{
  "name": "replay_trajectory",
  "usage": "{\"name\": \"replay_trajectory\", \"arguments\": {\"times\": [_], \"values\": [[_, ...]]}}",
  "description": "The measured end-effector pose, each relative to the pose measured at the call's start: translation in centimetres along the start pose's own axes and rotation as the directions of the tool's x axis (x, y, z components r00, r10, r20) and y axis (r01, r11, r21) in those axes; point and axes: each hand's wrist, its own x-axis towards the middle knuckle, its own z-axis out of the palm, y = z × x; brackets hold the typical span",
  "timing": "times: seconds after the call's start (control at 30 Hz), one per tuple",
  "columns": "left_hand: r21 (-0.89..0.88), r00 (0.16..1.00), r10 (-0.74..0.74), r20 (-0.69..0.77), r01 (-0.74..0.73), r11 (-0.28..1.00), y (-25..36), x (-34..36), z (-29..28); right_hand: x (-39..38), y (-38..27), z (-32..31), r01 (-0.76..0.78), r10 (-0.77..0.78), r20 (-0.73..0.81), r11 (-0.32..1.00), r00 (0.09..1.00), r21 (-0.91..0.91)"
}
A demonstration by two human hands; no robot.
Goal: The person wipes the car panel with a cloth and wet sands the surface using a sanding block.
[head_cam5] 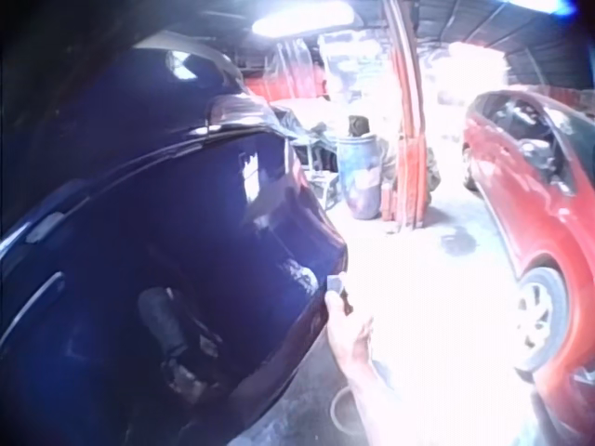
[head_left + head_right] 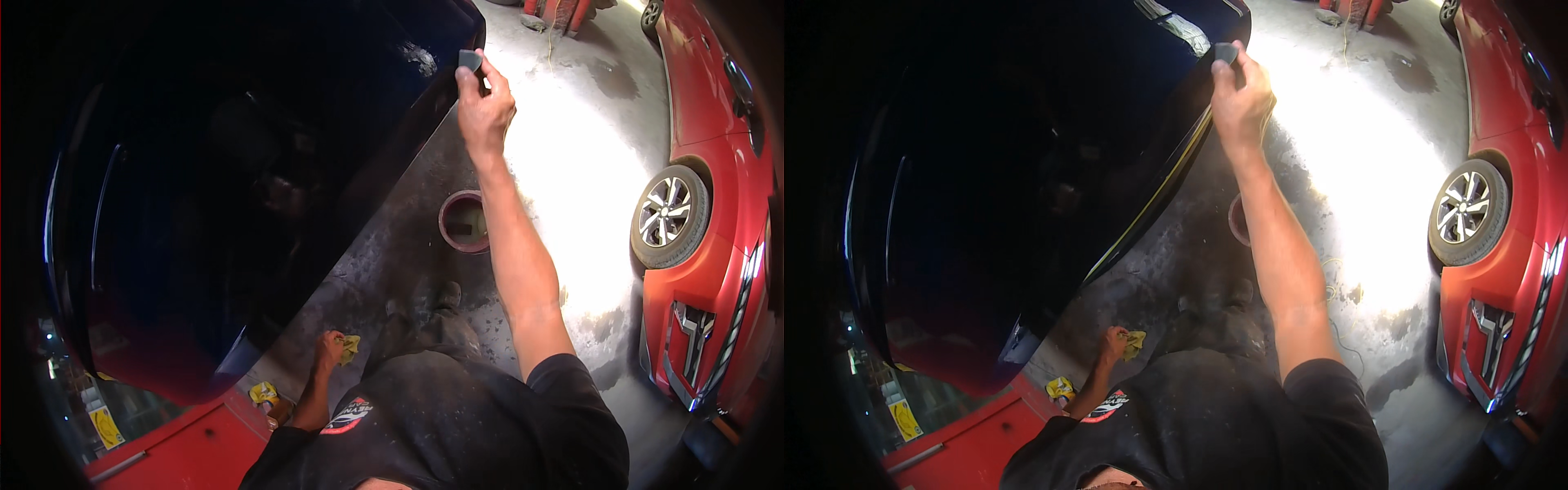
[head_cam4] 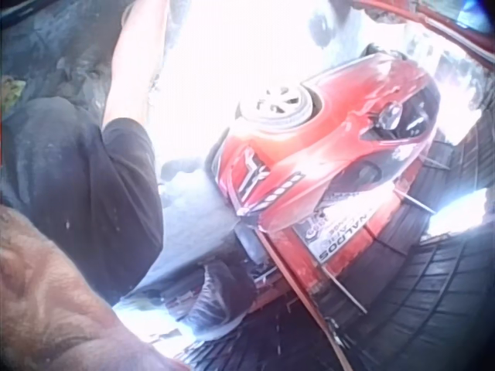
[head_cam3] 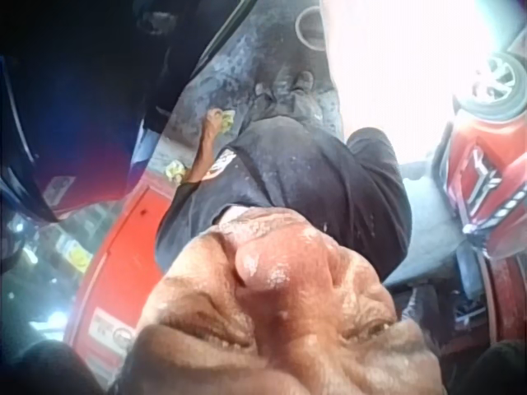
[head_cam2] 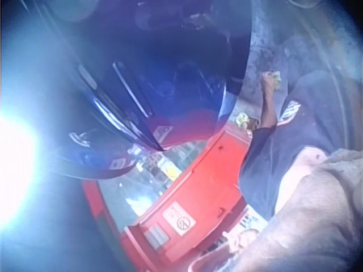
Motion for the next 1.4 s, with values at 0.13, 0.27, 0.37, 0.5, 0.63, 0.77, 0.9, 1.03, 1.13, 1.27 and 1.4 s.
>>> {"name": "replay_trajectory", "arguments": {"times": [0.13,0.27,0.37,0.5,0.63,0.77,0.9,1.03,1.13,1.27,1.4], "values": [[0.035,0.999,-0.044,-0.005,0.044,0.998,0.5,-0.7,-0.2,-3.9,-1.3,-0.3,0.041,-0.033,0.084,0.995,0.996,-0.094],[-0.017,0.999,-0.018,0.028,0.019,1.000,1.3,-1.4,-0.1,-8.5,-1.4,-1.4,0.333,-0.319,0.156,0.940,0.935,-0.074],[-0.037,1.000,-0.015,0.000,0.015,0.999,1.4,-1.5,0.1,-4.6,1.4,-0.7,0.069,-0.064,0.070,0.996,0.995,-0.064],[-0.024,0.999,-0.009,0.038,0.010,1.000,0.6,-1.1,0.6,-3.6,2.8,-0.1,-0.011,0.011,-0.003,0.996,1.000,-0.086],[-0.008,0.999,-0.032,-0.003,0.032,0.999,-0.5,-1.1,1.1,-9.5,-0.7,-1.0,0.273,-0.260,0.145,0.959,0.955,-0.080],[-0.015,0.998,0.056,0.018,-0.056,0.998,-0.9,-1.4,1.5,-5.2,0.5,-1.0,0.098,-0.092,0.050,0.988,0.994,-0.121],[-0.050,1.000,0.012,-0.006,-0.013,0.999,-1.3,-1.3,1.8,-2.0,0.4,-1.2,-0.014,0.016,0.007,0.977,1.000,-0.211],[0.017,0.999,-0.036,0.029,0.035,0.999,-2.6,-0.9,2.0,-8.7,-4.8,-1.8,0.249,-0.218,0.189,0.956,0.957,-0.156],[0.022,0.999,-0.047,0.010,0.047,0.999,-3.8,-0.6,2.2,-6.0,-4.9,-1.3,0.211,-0.197,0.098,0.963,0.975,-0.170],[-0.070,1.000,0.020,0.001,-0.020,0.997,-4.9,-0.6,2.2,0.0,-3.0,-0.8,0.042,-0.035,0.033,0.974,0.999,-0.221],[-0.048,1.000,0.029,0.013,-0.028,0.998,-5.5,-0.6,1.8,-4.7,-4.6,-1.0,0.015,0.011,0.102,0.968,0.995,-0.251]]}}
